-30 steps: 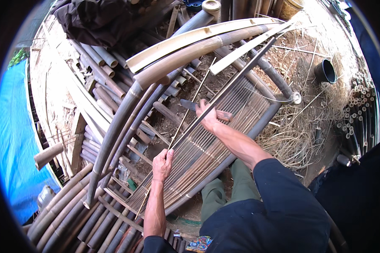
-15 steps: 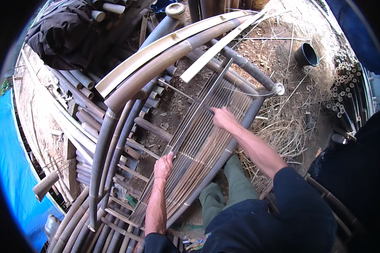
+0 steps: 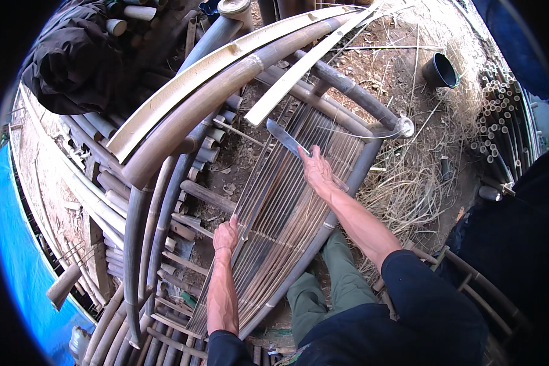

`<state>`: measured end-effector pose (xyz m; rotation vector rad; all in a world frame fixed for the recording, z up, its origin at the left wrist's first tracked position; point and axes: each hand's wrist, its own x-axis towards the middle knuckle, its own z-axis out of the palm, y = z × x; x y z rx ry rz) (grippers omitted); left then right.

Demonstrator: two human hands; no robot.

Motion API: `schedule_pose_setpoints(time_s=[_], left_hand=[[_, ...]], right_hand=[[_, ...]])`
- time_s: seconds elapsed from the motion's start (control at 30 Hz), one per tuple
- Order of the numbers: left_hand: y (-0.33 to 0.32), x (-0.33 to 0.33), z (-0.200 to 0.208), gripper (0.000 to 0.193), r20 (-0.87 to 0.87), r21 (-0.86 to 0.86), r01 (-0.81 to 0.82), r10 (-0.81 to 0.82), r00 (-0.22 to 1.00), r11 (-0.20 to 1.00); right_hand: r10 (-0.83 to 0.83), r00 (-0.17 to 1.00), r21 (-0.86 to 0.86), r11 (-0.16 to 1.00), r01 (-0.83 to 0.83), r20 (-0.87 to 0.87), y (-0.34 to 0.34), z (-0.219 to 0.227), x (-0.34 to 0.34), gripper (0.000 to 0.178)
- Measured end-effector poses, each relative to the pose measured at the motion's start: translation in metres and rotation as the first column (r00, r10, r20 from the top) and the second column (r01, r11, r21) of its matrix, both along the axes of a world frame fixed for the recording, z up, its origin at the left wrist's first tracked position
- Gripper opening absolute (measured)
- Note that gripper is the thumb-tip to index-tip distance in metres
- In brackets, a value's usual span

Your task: The person uses a knife to shave and split bamboo strips, then weaves them into a mat on a bamboo frame. The person repeatedly inserts the strips into the weave and adjusts them with their hands.

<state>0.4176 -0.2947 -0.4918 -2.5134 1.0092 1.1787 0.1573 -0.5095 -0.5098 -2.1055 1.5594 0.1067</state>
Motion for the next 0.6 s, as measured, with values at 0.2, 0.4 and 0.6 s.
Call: schedule_pose_setpoints(time_s=[0.2, 0.4, 0.6], left_hand=[[0.003, -0.006, -0.019, 0.071, -0.042, 0.009, -0.040, 0.040, 0.998, 0.999], [0.000, -0.006, -0.014, 0.071, -0.051, -0.017, -0.027, 0.026, 0.998, 0.999], [0.001, -0.003, -0.028, 0.063, -0.129, -0.076, -0.047, 0.037, 0.991, 0.996]], right_hand=[[-0.024, 1.000, 0.111, 0.994, 0.022, 0.015, -0.004, -0.014, -0.003, 0.067], [-0.030, 0.999, 0.110, 0.994, 0.027, 0.025, -0.003, -0.014, -0.001, 0.062], [-0.031, 1.000, 0.143, 0.989, 0.031, -0.006, -0.003, -0.016, 0.003, 0.062]])
